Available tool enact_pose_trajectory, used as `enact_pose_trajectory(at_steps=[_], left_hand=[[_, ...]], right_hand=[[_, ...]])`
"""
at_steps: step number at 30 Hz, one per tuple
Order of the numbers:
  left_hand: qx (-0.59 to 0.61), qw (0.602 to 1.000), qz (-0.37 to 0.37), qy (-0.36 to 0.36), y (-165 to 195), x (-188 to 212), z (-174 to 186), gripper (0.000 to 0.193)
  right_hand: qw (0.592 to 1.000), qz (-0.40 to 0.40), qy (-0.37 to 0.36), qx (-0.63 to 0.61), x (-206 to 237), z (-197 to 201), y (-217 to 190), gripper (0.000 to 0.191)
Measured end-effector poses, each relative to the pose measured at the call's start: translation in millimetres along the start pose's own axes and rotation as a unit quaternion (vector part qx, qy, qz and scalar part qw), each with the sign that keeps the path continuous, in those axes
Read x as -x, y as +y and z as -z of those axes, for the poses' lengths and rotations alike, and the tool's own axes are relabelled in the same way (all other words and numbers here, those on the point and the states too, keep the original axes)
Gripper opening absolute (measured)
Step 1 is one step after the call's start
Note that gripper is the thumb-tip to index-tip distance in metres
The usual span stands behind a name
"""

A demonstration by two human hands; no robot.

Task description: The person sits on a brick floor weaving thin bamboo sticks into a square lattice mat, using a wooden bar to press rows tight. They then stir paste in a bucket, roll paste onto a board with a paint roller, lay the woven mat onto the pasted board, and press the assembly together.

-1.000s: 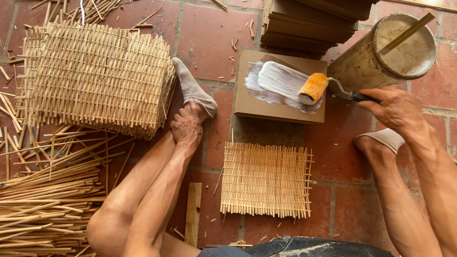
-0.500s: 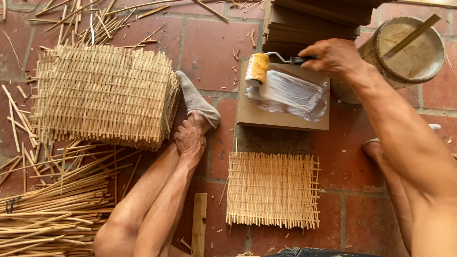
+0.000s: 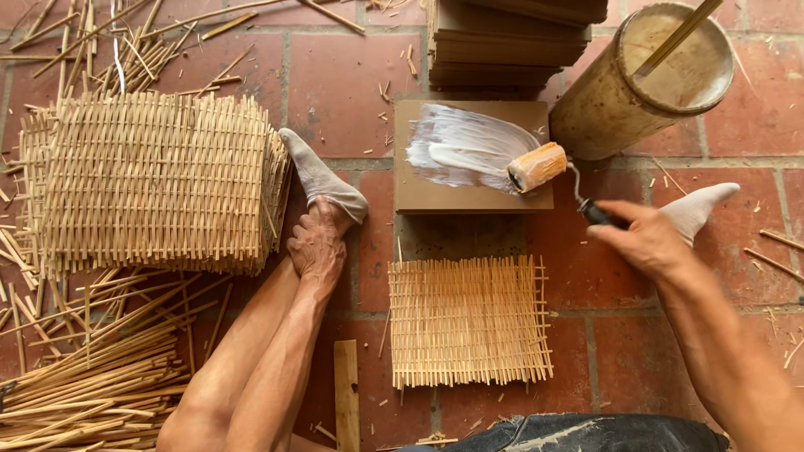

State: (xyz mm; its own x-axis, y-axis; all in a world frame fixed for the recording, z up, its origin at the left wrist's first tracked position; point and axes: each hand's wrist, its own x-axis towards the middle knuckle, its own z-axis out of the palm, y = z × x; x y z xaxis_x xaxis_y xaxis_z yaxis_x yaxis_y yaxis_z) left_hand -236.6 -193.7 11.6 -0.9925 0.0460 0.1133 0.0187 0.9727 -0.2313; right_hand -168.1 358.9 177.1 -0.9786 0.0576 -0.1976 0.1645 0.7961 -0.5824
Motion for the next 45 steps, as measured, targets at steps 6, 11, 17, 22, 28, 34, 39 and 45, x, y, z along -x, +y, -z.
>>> enact_pose_trajectory(at_steps=[6, 11, 17, 22, 28, 34, 39, 45], left_hand=[[0.001, 0.999, -0.005, -0.043, 2.0, 0.6, 1.7, 0.092], [-0.041, 0.999, -0.005, -0.019, 0.3, -2.6, 1.7, 0.093], [-0.050, 0.999, 0.003, -0.008, 0.1, -2.7, 4.9, 0.096], [-0.043, 0.999, -0.011, -0.008, 0.1, -2.9, 1.1, 0.096], [-0.020, 1.000, -0.010, 0.004, -1.7, -4.8, -6.1, 0.092], [-0.052, 0.999, -0.003, -0.017, -1.1, -4.7, -6.5, 0.088], [-0.037, 0.999, -0.001, -0.022, -3.6, -5.7, -3.7, 0.089], [-0.051, 0.999, 0.000, 0.000, -2.2, -5.4, 4.6, 0.095]], right_hand=[[0.984, -0.039, -0.051, 0.165, -76.5, 1.1, -40.2, 0.053], [0.971, 0.073, -0.091, 0.210, -144.8, -16.7, -119.0, 0.044], [0.958, 0.080, -0.168, 0.220, -148.9, -6.0, -114.7, 0.047], [0.950, -0.040, -0.149, 0.273, -98.2, 56.5, -21.7, 0.051], [0.937, 0.026, -0.072, 0.339, -85.7, 64.0, 2.0, 0.050], [0.940, 0.157, -0.140, 0.269, -132.7, -17.8, -114.2, 0.047], [0.914, 0.231, -0.130, 0.307, -142.6, -55.8, -155.0, 0.043], [0.900, 0.219, -0.116, 0.359, -110.7, 19.2, -80.8, 0.047]])
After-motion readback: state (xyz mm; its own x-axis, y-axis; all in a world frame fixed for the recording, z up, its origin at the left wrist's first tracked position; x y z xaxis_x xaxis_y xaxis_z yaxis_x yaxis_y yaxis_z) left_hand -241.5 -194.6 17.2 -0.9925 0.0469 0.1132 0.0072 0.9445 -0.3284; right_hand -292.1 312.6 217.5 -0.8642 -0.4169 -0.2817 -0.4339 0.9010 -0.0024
